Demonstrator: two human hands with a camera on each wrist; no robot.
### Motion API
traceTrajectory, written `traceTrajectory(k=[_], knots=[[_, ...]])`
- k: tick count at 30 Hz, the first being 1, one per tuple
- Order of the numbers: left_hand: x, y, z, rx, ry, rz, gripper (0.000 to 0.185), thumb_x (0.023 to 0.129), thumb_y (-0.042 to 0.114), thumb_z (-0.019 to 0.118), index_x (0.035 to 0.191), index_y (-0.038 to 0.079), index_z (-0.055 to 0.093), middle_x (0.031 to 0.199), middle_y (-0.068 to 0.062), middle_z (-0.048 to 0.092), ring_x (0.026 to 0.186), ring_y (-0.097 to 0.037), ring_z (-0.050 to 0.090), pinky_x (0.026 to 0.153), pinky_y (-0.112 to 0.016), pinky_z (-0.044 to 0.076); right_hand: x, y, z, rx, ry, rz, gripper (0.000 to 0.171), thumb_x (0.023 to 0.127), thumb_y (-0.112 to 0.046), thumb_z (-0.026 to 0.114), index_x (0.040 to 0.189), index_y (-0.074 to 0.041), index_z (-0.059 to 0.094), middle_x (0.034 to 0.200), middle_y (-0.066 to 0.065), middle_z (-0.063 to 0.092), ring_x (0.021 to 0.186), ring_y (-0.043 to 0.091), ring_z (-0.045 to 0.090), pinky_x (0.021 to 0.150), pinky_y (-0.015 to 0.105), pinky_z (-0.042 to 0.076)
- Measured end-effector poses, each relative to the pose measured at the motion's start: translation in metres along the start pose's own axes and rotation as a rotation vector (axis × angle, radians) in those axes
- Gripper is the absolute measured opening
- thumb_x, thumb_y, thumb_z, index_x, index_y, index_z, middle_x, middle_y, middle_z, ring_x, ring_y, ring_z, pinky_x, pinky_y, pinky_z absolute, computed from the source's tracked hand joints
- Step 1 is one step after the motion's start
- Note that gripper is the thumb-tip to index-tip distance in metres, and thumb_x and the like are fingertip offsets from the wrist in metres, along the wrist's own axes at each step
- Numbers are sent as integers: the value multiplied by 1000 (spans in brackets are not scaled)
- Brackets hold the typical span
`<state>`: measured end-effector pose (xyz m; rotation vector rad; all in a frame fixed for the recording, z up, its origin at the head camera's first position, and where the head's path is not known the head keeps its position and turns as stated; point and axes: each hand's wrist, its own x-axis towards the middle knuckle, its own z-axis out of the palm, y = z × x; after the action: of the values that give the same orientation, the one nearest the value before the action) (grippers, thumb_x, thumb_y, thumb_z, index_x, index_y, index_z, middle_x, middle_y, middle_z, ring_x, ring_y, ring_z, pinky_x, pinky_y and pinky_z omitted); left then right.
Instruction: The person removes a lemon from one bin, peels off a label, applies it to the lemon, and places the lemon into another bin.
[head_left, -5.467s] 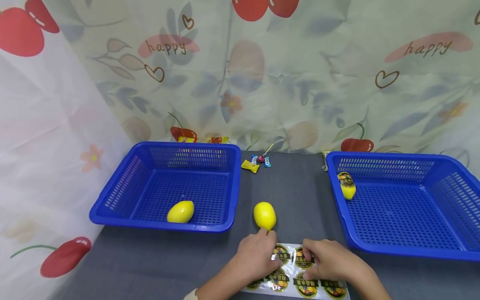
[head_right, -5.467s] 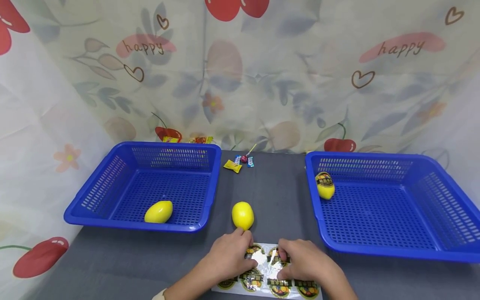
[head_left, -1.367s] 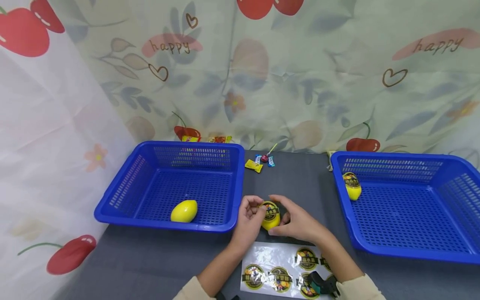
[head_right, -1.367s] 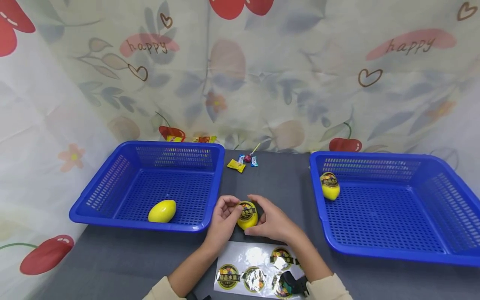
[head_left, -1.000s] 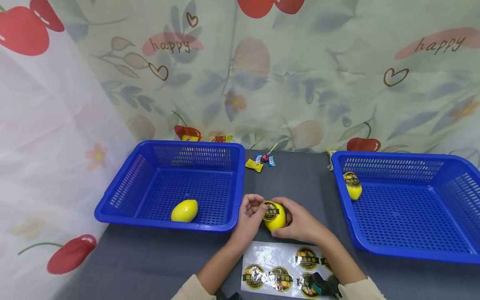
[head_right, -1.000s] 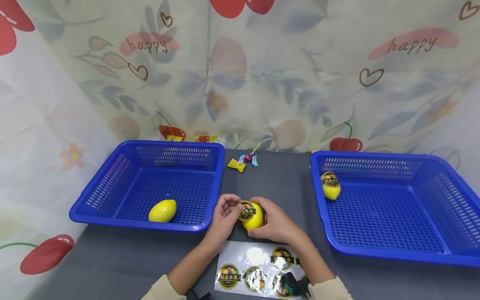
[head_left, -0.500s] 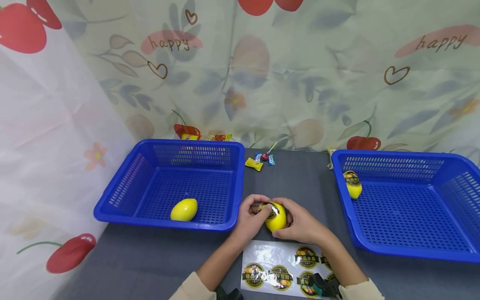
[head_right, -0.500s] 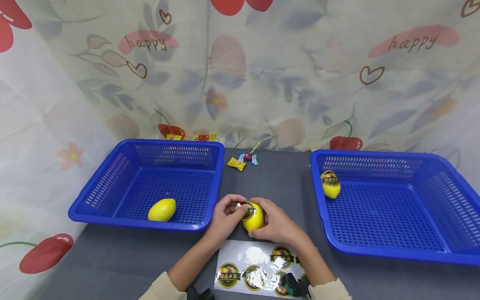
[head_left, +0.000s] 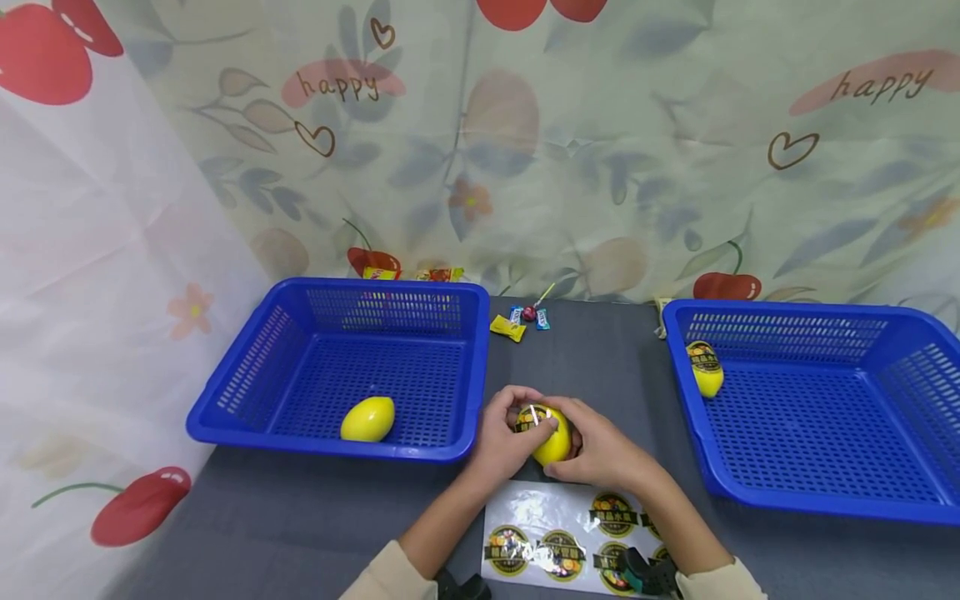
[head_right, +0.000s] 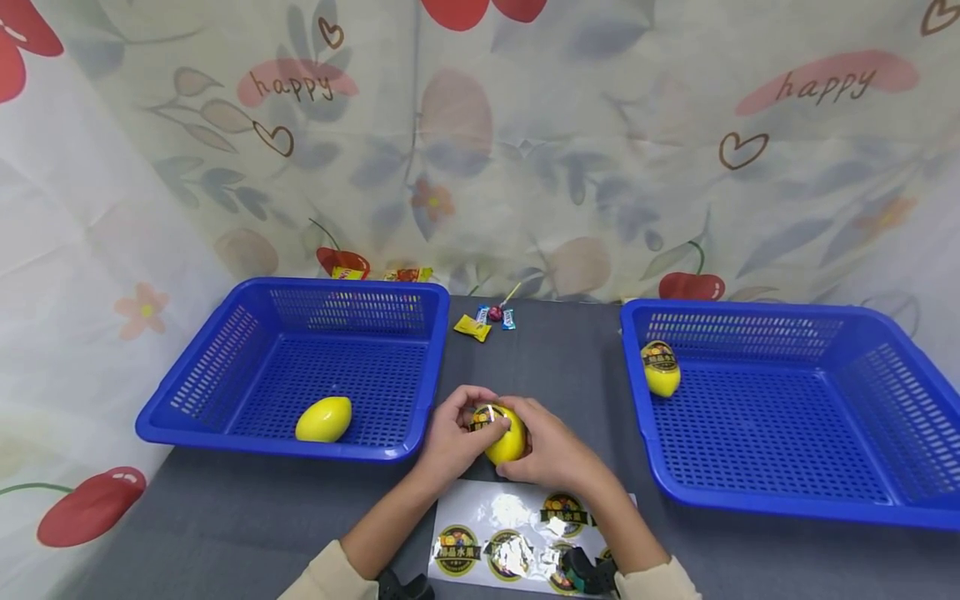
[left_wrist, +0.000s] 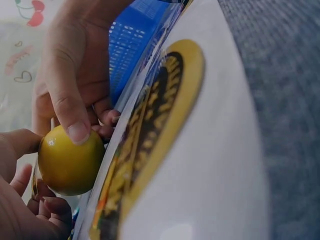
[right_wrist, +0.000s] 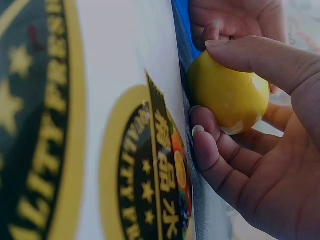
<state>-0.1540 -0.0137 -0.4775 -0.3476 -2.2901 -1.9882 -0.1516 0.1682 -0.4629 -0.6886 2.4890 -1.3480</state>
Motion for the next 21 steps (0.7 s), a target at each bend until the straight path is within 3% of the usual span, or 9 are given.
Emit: traceTrajectory(k=[6,9,14,21], knots=[[2,-1,2,17,14,17,34,80,14,82,109,6,66,98,-13,58,69,-10,53,63,-20,47,0,0,-1,5,7,-25,80,76,-13,86,145,-8,47,130,17,51,85,21,55,70,31,51],[2,-4,1,-34,-7,28,34,84,12,80,113,5,65,99,-14,58,65,-11,51,60,-20,46,0,2,-1,40,-6,-22,79,77,-13,86,145,-9,46,129,15,52,85,21,57,70,31,52],[4,-9,-4,-164,-55,23,34,89,1,71,120,-3,59,104,-24,58,65,-11,51,60,-18,44,0,7,-4,106,-26,3,78,77,-13,86,143,-8,46,110,11,59,71,18,58,61,28,51],[7,-9,-11,-197,-101,-14,37,89,-7,67,123,-6,54,107,-26,58,71,-13,56,66,-19,47,0,9,-8,154,-41,29,79,76,-12,87,143,-7,46,96,9,62,57,18,53,53,27,47]])
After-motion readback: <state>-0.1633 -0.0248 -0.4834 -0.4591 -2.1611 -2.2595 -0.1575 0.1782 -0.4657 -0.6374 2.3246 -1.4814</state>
